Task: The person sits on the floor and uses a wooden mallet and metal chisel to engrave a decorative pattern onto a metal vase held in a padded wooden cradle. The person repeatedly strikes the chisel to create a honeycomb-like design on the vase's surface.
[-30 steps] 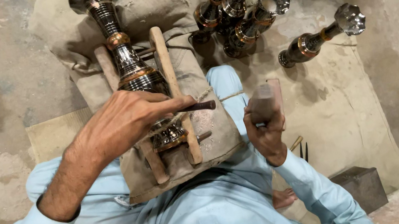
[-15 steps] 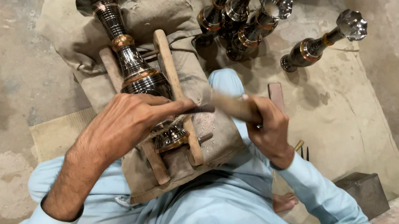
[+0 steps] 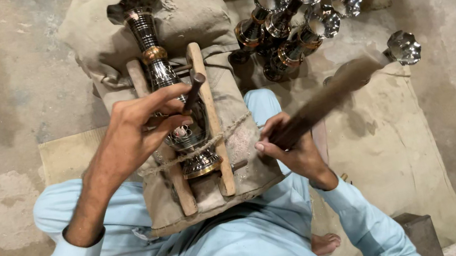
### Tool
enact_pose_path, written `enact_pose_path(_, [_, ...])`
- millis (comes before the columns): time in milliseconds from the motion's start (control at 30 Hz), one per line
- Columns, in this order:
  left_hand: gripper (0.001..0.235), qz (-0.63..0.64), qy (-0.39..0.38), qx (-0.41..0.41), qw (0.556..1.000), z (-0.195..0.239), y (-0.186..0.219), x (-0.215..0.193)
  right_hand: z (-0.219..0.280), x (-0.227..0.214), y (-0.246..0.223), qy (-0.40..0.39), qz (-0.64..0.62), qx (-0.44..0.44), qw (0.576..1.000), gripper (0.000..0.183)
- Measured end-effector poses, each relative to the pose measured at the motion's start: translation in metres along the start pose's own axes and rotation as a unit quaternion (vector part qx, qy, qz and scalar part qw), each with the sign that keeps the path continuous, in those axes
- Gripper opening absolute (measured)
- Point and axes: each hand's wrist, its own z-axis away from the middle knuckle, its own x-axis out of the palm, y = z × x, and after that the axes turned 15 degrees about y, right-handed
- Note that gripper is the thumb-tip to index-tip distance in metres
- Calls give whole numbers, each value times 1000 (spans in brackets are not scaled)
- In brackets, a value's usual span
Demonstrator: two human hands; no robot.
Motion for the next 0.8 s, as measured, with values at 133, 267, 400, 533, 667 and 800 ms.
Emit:
enact_pose_path(133, [52, -8, -24, 6, 1000, -3, -1, 1, -13, -16, -22, 64, 191, -177, 963, 55])
enact_pose_path(267, [50, -25, -34, 9, 999, -2, 0, 0, -34, -31, -65, 54, 318, -365, 874, 72])
enact_pose_path(400, [49, -18, -28, 23, 999, 1, -1, 1, -44, -34, -100, 74, 560, -473, 677, 67])
enact_pose_path(533, [48, -36, -7, -17, 999, 5, -1, 1, -43, -29, -118, 97, 505, -440, 736, 69])
enact_pose_path(667, [51, -11, 31, 0, 999, 10, -1, 4, -47, -21, -128, 73, 516, -458, 720, 69])
enact_pose_path(800, [52, -9, 51, -6, 999, 15, -2, 5, -44, -11, -135, 60, 409, -384, 825, 76])
